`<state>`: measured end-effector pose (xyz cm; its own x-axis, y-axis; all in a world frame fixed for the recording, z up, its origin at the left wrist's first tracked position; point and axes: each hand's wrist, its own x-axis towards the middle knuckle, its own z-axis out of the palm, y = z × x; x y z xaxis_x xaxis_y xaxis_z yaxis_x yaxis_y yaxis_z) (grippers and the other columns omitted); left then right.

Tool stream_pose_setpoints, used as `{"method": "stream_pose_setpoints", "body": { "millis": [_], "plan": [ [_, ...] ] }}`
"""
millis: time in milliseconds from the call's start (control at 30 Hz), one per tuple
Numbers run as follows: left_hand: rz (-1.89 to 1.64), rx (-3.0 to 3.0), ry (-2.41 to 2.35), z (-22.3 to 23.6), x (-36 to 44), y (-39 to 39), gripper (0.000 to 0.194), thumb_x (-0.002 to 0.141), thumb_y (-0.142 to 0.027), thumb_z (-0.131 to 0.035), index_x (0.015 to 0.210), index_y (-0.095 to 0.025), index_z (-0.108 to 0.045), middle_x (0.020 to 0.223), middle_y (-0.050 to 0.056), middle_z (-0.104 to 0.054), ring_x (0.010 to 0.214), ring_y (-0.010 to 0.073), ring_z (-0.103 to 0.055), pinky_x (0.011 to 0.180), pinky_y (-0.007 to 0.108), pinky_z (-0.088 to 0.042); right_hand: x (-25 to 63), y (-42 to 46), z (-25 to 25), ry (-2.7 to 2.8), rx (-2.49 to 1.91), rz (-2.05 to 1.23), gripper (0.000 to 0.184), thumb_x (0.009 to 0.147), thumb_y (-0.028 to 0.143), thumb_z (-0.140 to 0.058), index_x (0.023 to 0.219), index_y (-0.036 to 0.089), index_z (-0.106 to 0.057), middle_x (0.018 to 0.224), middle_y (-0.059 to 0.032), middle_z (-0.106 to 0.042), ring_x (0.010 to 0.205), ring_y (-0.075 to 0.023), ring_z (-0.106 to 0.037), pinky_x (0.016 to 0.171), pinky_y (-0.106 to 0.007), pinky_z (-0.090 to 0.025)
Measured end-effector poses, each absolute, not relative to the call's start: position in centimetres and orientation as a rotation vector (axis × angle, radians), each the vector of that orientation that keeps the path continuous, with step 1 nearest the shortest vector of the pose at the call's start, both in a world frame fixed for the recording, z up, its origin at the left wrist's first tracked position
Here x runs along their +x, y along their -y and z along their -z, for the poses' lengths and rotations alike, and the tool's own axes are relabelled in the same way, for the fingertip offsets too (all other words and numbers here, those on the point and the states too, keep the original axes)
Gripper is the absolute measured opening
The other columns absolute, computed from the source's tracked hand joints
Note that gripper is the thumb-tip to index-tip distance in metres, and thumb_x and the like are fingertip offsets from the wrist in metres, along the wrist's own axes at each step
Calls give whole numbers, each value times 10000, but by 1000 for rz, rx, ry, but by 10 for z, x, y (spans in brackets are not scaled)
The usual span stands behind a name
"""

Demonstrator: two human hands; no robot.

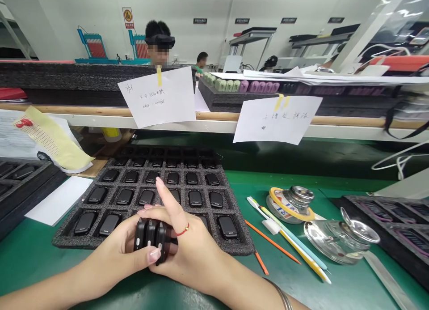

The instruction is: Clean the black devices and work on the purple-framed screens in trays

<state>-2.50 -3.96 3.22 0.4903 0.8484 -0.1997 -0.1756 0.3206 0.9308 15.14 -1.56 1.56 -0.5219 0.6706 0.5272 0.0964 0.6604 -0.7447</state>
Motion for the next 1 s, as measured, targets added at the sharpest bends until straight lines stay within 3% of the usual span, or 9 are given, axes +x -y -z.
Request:
{"method": "stream_pose_setpoints", "body": {
  "millis": [167,333,467,633,867,1000],
  "plan": [
    [-801,1028,-916,-28,-22,43,622,661,-200,-880,1186,-181,-547,1147,108,-725,1090,285,-694,910,391,-570,153,15,-15,1964,-594,-932,1101,807,308,-821,1616,299,-74,1338,-93,-678,1259,-270,-634,1067,-373,-544],
    [-900,957,-853,-22,-17,44,606,588,-153,-924,1103,-195,-607,996,28,-744,981,232,-715,828,317,-585,152,13,-13,1902,-584,-982,1128,803,232,-806,1613,323,-26,1266,-52,-722,1243,-244,-648,1096,-377,-513],
    [-868,994,-870,-23,-17,43,553,598,-166,-927,1059,-177,-621,974,36,-751,959,232,-718,812,314,-588,151,12,-9,1893,-601,-975,1156,767,255,-833,1615,299,-49,1246,-62,-731,1146,-243,-707,1055,-371,-543],
    [-864,989,-865,-21,-18,42,607,587,-205,-942,1091,-177,-606,1032,67,-744,992,269,-717,821,342,-585,152,8,-6,1897,-570,-950,1141,770,271,-834,1612,316,-64,1239,-54,-735,1177,-241,-690,1074,-373,-523],
    [-893,1147,-716,-11,-23,47,603,840,-407,-777,1346,-206,-519,1237,135,-661,1165,275,-631,1009,407,-505,155,4,-4,1962,-527,-897,1087,804,308,-812,1610,311,-83,1247,-75,-726,1247,-261,-644,1072,-397,-526],
    [-876,1158,-647,-8,-26,48,732,865,-412,-754,1478,-233,-395,1356,154,-593,1254,283,-580,1085,428,-452,156,2,-5,1983,-484,-887,1092,800,328,-817,1612,284,-89,1255,-87,-722,1255,-259,-637,1117,-408,-481]
  ]
}}
